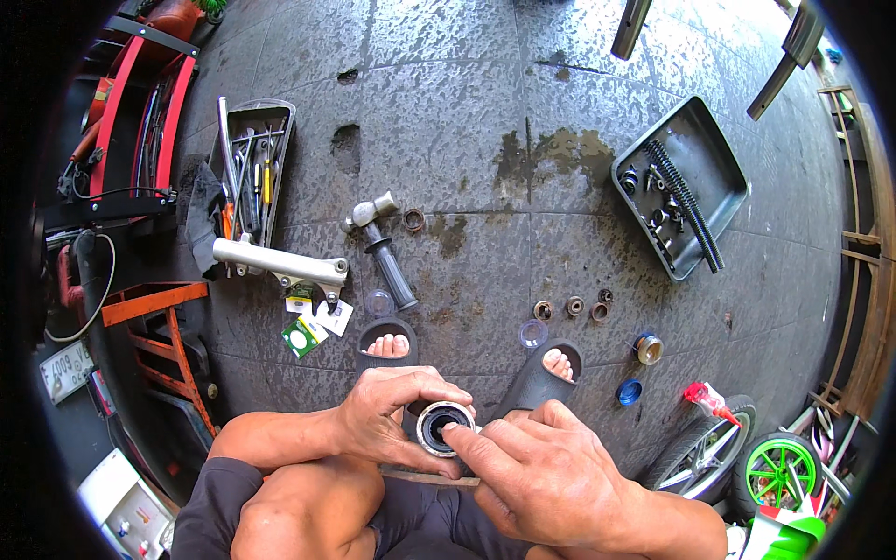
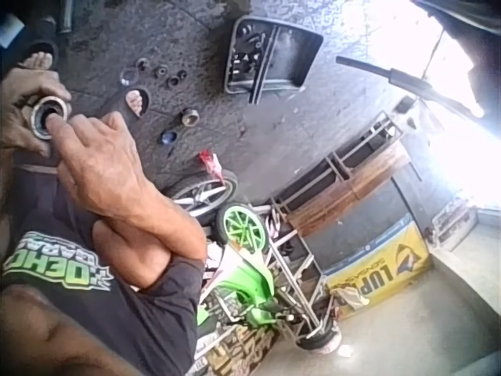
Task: Repairing and assembling motorcycle front fork components.
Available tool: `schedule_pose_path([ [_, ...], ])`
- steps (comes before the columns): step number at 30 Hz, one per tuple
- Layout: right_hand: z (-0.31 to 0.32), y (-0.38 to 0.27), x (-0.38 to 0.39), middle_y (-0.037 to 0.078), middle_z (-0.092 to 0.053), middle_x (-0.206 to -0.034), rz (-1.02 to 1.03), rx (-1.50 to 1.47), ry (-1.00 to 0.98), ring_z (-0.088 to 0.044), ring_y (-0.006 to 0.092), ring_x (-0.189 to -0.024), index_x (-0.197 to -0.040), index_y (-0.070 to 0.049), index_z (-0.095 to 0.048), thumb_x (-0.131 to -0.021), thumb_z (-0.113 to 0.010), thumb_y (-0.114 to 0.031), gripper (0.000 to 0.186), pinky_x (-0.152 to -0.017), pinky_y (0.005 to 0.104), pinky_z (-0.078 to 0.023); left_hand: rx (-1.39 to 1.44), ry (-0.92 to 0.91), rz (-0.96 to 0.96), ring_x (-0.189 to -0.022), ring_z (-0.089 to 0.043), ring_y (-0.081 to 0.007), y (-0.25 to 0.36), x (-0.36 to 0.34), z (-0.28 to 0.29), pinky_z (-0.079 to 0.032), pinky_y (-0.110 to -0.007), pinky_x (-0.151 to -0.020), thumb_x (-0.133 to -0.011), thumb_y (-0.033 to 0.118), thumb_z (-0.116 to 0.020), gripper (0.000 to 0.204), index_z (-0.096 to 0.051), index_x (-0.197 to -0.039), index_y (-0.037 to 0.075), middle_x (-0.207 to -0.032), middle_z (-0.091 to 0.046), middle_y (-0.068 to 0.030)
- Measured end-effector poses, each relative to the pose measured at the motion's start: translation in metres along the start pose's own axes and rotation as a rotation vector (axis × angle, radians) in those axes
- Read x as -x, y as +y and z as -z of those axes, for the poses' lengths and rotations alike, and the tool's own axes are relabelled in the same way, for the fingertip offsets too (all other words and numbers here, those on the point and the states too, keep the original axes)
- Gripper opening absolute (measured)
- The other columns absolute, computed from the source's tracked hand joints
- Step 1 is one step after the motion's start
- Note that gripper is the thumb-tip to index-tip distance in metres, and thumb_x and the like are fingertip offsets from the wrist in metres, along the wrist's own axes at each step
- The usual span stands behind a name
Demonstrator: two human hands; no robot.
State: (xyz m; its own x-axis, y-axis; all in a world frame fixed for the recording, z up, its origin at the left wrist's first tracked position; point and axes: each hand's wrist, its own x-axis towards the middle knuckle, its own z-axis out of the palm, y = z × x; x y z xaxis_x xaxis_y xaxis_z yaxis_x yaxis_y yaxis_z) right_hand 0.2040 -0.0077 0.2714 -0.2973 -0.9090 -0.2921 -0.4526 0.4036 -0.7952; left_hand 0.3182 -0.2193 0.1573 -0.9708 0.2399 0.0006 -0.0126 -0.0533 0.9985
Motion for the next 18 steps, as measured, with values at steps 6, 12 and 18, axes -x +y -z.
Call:
schedule_pose_path([
  [6,-0.006,-0.012,0.001,0.006,-0.073,-0.096,-0.051,0.062,0.022,-0.069,0.0220,-0.074,-0.131,-0.002,-0.066,-0.078,-0.073,-0.009,0.054,-0.066,0.0359,-0.047,-0.161,0.087,-0.112,-0.089,-0.074,-0.0276,-0.001,-0.005,-0.003,-0.060,-0.036,-0.077,-0.069,0.023,-0.099,0.065,-0.069,-0.121,-0.001,-0.106,-0.076,-0.0139],
  [12,-0.008,-0.015,-0.001,0.005,-0.070,-0.093,-0.069,0.158,0.030,-0.068,0.0214,-0.073,-0.134,-0.002,-0.064,-0.080,-0.074,-0.011,0.055,-0.065,0.0365,-0.045,-0.161,0.111,-0.153,-0.090,-0.073,-0.0284,-0.005,-0.007,-0.005,-0.060,-0.037,-0.078,-0.069,0.019,-0.098,0.063,-0.068,-0.121,-0.001,-0.107,-0.076,-0.0138],
  [18,-0.029,-0.006,0.001,0.003,-0.062,-0.087,-0.009,0.396,0.016,-0.067,0.0192,-0.075,-0.133,0.002,-0.062,-0.085,-0.067,-0.020,0.052,-0.068,0.0369,-0.042,-0.348,0.050,-0.154,-0.095,-0.074,-0.0293,-0.009,-0.003,-0.001,-0.060,-0.039,-0.082,-0.070,0.016,-0.095,0.062,-0.069,-0.123,0.000,-0.110,-0.075,-0.0137],
])
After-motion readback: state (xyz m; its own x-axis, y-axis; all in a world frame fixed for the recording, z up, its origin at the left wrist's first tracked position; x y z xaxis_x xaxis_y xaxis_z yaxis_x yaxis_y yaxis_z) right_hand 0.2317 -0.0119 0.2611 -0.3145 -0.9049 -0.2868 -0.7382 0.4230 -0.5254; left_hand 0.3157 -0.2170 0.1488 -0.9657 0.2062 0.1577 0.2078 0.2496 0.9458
